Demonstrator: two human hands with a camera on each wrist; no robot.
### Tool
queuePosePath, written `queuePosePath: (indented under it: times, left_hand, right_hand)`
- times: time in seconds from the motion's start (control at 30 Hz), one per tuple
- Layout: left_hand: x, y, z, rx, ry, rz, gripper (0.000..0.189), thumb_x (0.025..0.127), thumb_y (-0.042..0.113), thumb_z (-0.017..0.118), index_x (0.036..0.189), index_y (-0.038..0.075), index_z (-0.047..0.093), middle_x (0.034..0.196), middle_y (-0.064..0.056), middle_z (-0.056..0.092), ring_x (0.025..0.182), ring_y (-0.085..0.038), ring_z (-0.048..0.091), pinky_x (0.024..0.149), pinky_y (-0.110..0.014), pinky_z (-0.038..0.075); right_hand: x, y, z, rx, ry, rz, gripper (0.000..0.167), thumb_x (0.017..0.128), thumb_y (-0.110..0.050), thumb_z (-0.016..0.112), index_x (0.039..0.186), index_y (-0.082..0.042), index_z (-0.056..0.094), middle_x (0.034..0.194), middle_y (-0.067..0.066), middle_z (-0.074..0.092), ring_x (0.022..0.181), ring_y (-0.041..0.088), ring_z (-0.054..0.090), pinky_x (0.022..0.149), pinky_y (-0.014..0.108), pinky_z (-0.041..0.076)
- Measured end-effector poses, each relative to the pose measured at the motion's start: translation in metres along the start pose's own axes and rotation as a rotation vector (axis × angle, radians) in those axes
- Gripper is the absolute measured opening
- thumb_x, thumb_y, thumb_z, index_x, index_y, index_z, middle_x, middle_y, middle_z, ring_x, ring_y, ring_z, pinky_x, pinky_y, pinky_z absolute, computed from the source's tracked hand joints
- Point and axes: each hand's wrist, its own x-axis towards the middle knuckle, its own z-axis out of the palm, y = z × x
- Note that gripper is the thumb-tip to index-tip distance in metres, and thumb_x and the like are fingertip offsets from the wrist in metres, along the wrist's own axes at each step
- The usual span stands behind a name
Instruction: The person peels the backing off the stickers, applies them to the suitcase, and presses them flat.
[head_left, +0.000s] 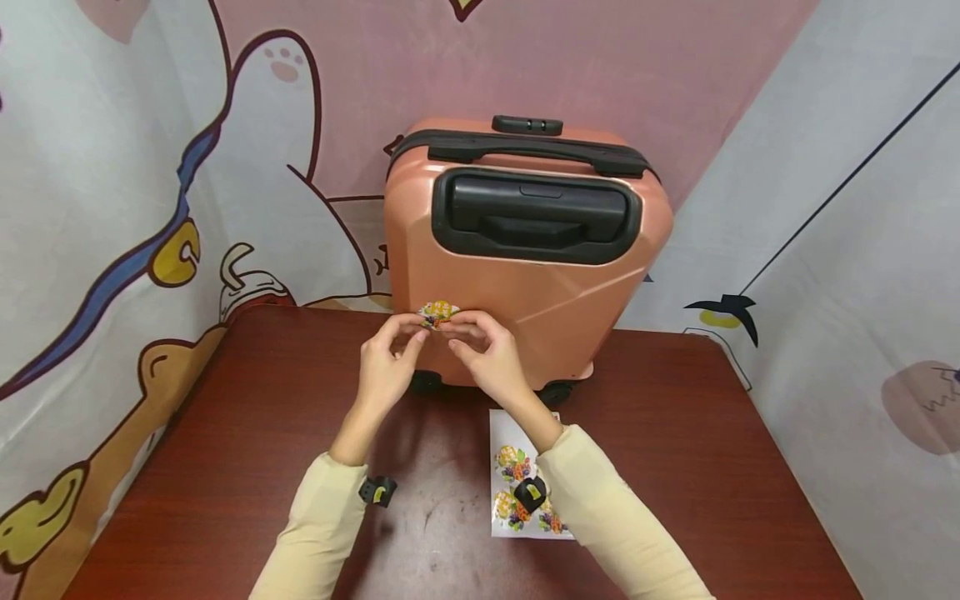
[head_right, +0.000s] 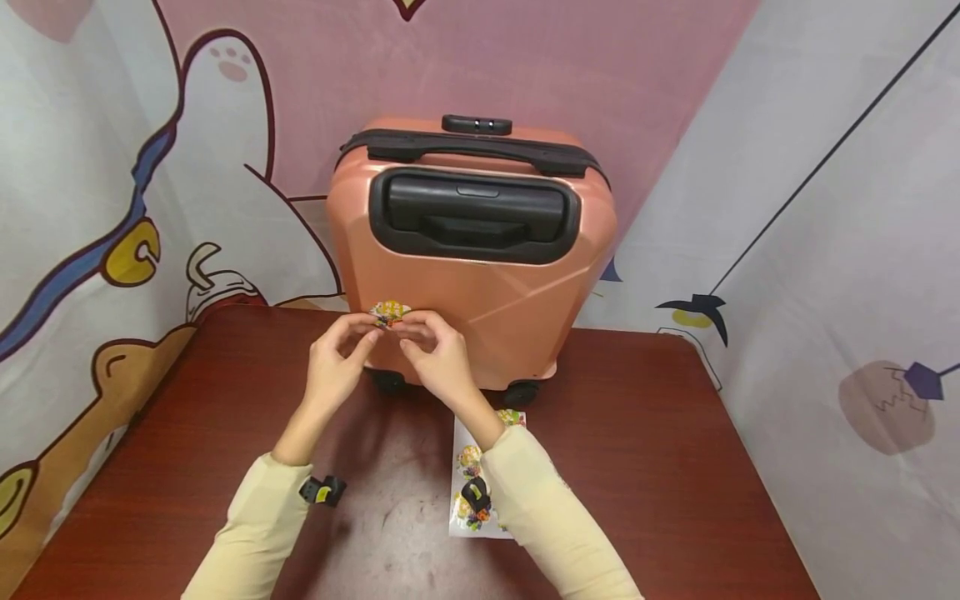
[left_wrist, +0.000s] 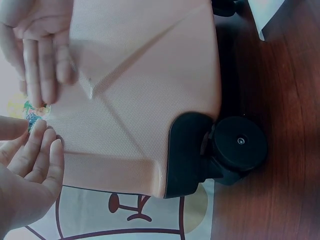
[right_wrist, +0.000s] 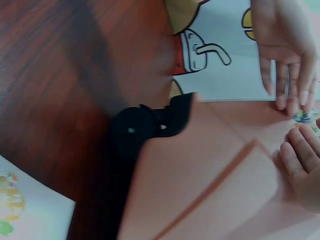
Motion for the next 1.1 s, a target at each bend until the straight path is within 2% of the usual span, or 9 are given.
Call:
queuePosePath:
  times: [0.13,0.2,0.3,0.6,0.8,0.9,1.1]
  left_hand:
    - [0.001,0.001,0.0,0.003,0.006,-0.012,0.014,0.086,0.003,0.061,0.1,0.004,0.063,0.085,-0.008,0.067,0.066,-0.015,0.052,0.049,-0.018,0.033]
    - [0.001,0.001,0.001,0.005,0.006,-0.017,0.014,0.086,0.004,0.061,0.1,0.004,0.063,0.085,-0.007,0.067,0.067,-0.014,0.052,0.05,-0.018,0.033]
    - [0.001,0.001,0.001,0.006,0.004,-0.017,0.014,0.086,0.004,0.061,0.1,0.004,0.063,0.086,-0.007,0.067,0.068,-0.014,0.053,0.05,-0.018,0.033]
    - [-0.001,0.001,0.002,-0.001,-0.004,-0.025,0.014,0.085,0.004,0.062,0.099,0.003,0.062,0.086,-0.008,0.067,0.067,-0.015,0.053,0.053,-0.019,0.035]
    - [-0.005,-0.002,0.004,-0.002,-0.015,-0.037,0.012,0.085,0.005,0.063,0.097,0.002,0.063,0.086,-0.008,0.067,0.072,-0.017,0.058,0.056,-0.024,0.042]
    - [-0.007,-0.005,0.005,-0.008,-0.024,-0.04,0.012,0.085,0.005,0.063,0.097,0.002,0.064,0.086,-0.008,0.067,0.074,-0.017,0.06,0.058,-0.023,0.045]
    - [-0.013,-0.007,0.008,-0.032,-0.047,-0.05,0.012,0.085,0.004,0.062,0.097,0.002,0.064,0.087,-0.008,0.066,0.077,-0.019,0.062,0.064,-0.028,0.049]
  right_hand:
    - [0.005,-0.012,-0.004,0.031,0.032,-0.048,0.023,0.08,0.019,0.053,0.103,0.02,0.049,0.099,0.036,0.057,0.091,0.048,0.056,0.071,0.05,0.05]
    - [0.006,-0.016,-0.006,0.021,0.053,-0.082,0.022,0.081,0.018,0.053,0.103,0.02,0.05,0.099,0.035,0.058,0.092,0.046,0.057,0.073,0.052,0.048]
    - [0.007,-0.018,-0.008,-0.013,0.079,-0.104,0.021,0.081,0.019,0.053,0.101,0.019,0.051,0.098,0.034,0.06,0.093,0.044,0.058,0.077,0.049,0.048]
    - [-0.002,-0.01,-0.013,-0.056,0.108,-0.011,0.019,0.081,0.016,0.055,0.1,0.017,0.053,0.095,0.031,0.062,0.093,0.041,0.059,0.079,0.03,0.047]
    - [-0.009,-0.008,-0.023,-0.095,0.114,0.005,0.018,0.082,0.012,0.058,0.1,0.015,0.055,0.093,0.028,0.063,0.093,0.038,0.059,0.077,0.029,0.047]
    - [-0.012,0.007,-0.031,-0.082,0.112,0.015,0.017,0.083,0.009,0.059,0.099,0.013,0.056,0.091,0.026,0.065,0.089,0.034,0.062,0.076,0.028,0.048]
    - [-0.019,0.012,-0.041,-0.06,0.104,0.037,0.015,0.082,0.012,0.058,0.097,0.014,0.056,0.086,0.028,0.064,0.081,0.037,0.063,0.073,0.025,0.05]
